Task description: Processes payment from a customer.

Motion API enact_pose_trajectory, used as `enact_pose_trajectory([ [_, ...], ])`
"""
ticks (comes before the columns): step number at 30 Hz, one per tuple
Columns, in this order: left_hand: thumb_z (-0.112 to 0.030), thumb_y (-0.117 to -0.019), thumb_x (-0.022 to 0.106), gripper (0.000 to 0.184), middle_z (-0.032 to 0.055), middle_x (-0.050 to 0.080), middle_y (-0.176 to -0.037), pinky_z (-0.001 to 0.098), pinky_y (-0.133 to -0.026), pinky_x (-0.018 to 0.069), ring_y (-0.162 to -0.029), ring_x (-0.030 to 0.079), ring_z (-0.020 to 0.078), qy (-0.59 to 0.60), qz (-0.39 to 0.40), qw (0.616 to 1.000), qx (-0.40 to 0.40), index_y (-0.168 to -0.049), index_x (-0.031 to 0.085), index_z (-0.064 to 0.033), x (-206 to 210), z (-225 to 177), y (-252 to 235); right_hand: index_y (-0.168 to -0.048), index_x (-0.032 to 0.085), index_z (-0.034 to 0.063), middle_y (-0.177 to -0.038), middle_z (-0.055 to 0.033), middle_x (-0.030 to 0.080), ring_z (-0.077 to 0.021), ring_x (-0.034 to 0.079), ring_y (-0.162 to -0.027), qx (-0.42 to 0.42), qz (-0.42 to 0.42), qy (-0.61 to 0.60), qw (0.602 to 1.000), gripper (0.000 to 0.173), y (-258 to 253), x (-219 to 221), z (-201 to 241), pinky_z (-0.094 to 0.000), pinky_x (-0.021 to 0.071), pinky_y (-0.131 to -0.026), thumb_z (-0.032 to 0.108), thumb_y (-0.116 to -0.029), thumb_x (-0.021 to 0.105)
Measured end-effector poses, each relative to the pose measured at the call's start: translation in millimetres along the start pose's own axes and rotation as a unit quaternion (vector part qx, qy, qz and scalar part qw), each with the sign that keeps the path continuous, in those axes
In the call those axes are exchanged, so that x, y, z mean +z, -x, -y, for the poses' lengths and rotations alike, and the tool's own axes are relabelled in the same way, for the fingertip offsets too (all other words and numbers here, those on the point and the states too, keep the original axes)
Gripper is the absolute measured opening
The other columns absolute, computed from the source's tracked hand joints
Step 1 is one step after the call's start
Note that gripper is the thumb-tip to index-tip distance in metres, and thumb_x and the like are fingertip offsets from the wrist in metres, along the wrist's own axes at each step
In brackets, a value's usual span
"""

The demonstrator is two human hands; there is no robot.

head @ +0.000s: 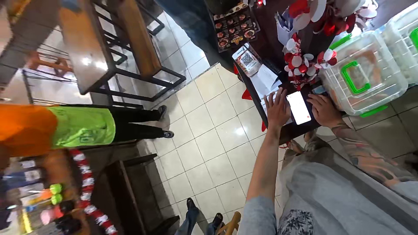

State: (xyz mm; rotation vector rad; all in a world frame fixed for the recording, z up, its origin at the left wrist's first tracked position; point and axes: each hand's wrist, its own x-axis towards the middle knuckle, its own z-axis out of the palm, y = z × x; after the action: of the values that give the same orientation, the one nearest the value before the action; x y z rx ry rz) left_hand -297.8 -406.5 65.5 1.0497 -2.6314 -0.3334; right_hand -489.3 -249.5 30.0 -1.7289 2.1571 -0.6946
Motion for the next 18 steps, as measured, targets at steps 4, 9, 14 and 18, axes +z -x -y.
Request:
enact_pose_trajectory([
  [4,-0.040,-0.1058,0.032,0.054,-0.0012,0.038,-0.163,0.0641,-0.122,0.0070,-0.151,0.030,0.0315,-0.057,0.019,0.997,-0.041,-0.158,0.040,-0.0254,-2.5,11.4,-33.0,-0.139,0.061,0.0083,-0.156,-0.0076,0.049,-0.0326,0.043,-0.145,-0.006,-0.010,-0.004,1.000,0.042,-0.6,0.8,-3.1,-0.0507,0.0345,-0.120,0.013,-0.1029,0.040],
  [9,-0.051,-0.1064,0.025,0.060,0.0075,0.036,-0.163,0.0678,-0.121,0.0040,-0.152,0.026,0.0366,-0.101,0.027,0.982,-0.158,-0.157,0.039,-0.0230,-1.9,35.2,-21.7,-0.142,0.059,0.0116,-0.157,-0.0048,0.048,-0.0300,0.042,-0.147,-0.003,-0.003,0.004,1.000,0.042,2.0,-0.2,-3.3,-0.0491,0.0337,-0.121,0.016,-0.1045,0.040],
  [14,-0.053,-0.1056,0.030,0.056,0.0139,0.036,-0.163,0.0714,-0.119,0.0046,-0.152,0.024,0.0406,-0.064,0.031,0.975,-0.210,-0.154,0.045,-0.0288,1.2,46.4,-15.2,-0.140,0.061,0.0137,-0.154,-0.0035,0.052,-0.0289,0.041,-0.147,-0.011,-0.021,-0.009,1.000,0.041,4.7,-4.9,-3.6,-0.0505,0.0326,-0.121,0.023,-0.1080,0.037],
  [18,-0.054,-0.1062,0.028,0.053,0.0113,0.031,-0.165,0.0739,-0.118,0.0013,-0.155,0.014,0.0407,-0.039,0.035,0.980,-0.192,-0.152,0.046,-0.0352,4.7,50.9,-15.1,-0.134,0.067,0.0111,-0.147,-0.0069,0.058,-0.0298,0.045,-0.143,-0.031,-0.072,-0.040,0.996,0.039,5.5,-9.9,3.8,-0.0512,0.0321,-0.121,0.023,-0.1073,0.041],
])
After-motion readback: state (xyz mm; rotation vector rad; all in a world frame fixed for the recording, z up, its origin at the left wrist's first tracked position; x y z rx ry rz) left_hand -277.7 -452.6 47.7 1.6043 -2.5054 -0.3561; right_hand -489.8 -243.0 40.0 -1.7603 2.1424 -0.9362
